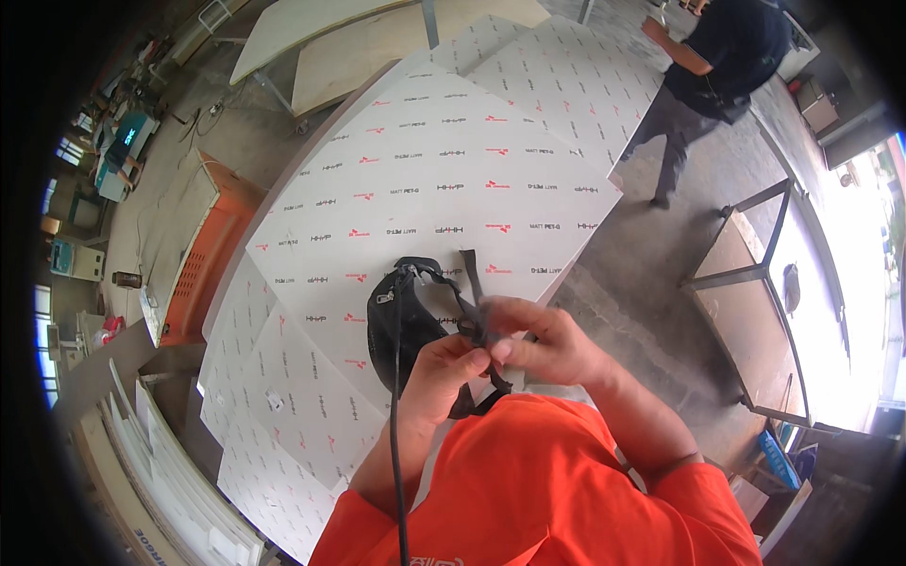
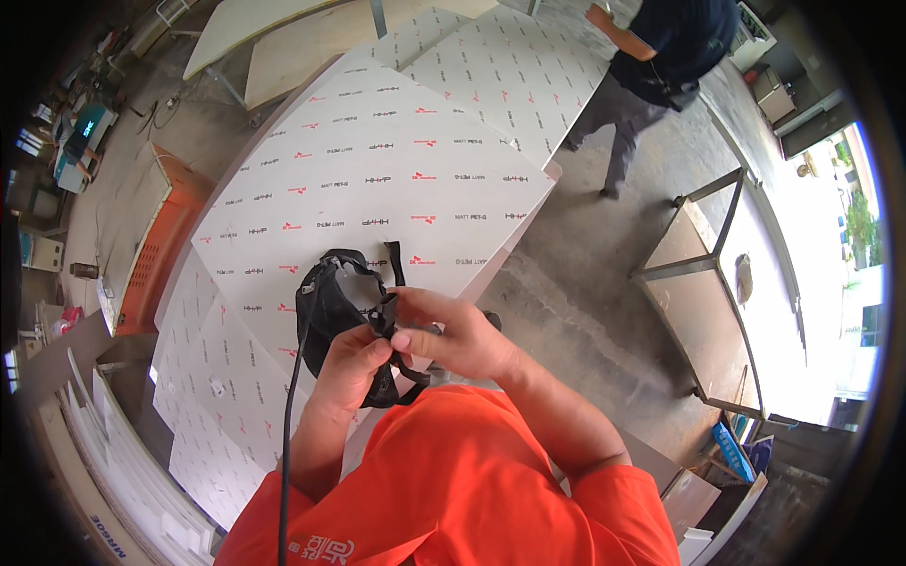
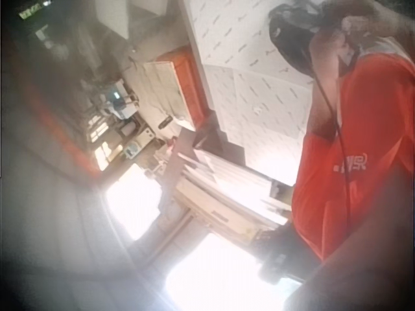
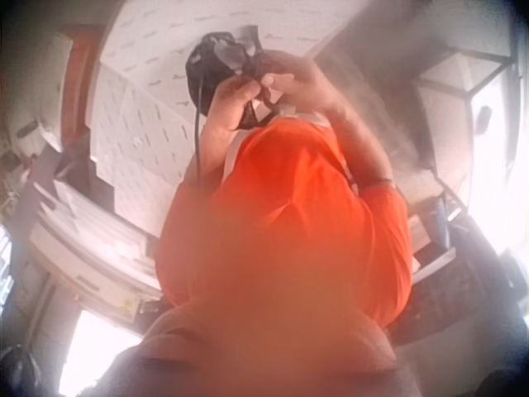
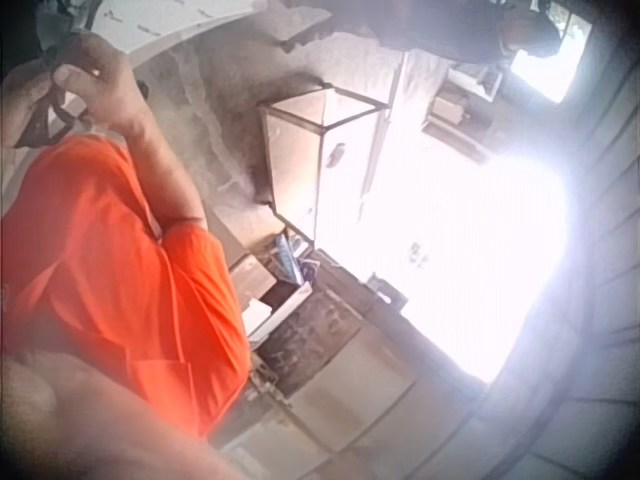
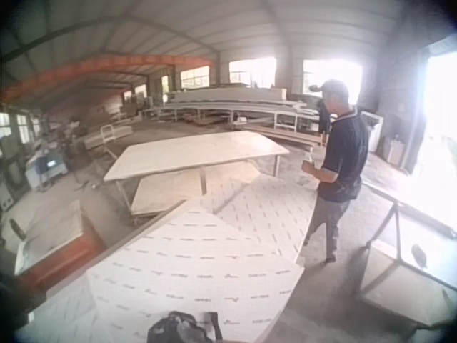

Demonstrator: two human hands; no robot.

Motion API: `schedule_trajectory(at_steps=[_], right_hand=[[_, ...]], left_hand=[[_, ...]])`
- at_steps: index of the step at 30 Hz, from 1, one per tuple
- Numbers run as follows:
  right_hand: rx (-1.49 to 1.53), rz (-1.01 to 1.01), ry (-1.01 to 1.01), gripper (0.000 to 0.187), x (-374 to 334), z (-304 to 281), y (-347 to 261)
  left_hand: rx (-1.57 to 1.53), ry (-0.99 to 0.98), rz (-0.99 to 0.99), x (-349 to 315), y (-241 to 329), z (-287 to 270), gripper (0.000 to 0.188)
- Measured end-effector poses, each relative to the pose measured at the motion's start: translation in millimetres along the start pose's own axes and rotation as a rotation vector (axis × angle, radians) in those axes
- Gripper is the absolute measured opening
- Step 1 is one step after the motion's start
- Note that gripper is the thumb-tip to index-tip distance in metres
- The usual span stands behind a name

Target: The person attaches a strap to a black headpiece by hand, threading the strap through plastic loops and securing the hook-and-loop fasteners.

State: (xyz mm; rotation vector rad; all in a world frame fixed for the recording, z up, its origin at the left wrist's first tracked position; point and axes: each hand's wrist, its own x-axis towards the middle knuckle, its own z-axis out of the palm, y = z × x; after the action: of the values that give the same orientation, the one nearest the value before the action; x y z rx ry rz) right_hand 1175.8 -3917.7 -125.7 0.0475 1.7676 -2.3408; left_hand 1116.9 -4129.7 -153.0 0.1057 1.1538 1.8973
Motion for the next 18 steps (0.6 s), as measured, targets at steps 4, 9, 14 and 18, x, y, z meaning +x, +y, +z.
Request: schedule_trajectory(at_steps=[4,9,14,18], right_hand=[[-0.02,0.168,0.016,0.042,2.0,1.1,-15.7],[0.235,0.181,0.278,0.027,-0.2,17.6,-16.4],[0.374,0.146,0.45,0.025,-6.5,27.7,-8.9],[0.313,0.05,0.518,0.024,-11.3,29.6,-7.2]], left_hand=[[0.54,0.091,0.166,-3.3,8.3,13.0,0.029],[0.952,0.257,0.702,2.2,9.4,36.4,0.033],[1.105,0.347,0.855,8.3,-1.2,38.6,0.037],[1.215,0.386,0.899,12.8,-3.9,40.4,0.036]])
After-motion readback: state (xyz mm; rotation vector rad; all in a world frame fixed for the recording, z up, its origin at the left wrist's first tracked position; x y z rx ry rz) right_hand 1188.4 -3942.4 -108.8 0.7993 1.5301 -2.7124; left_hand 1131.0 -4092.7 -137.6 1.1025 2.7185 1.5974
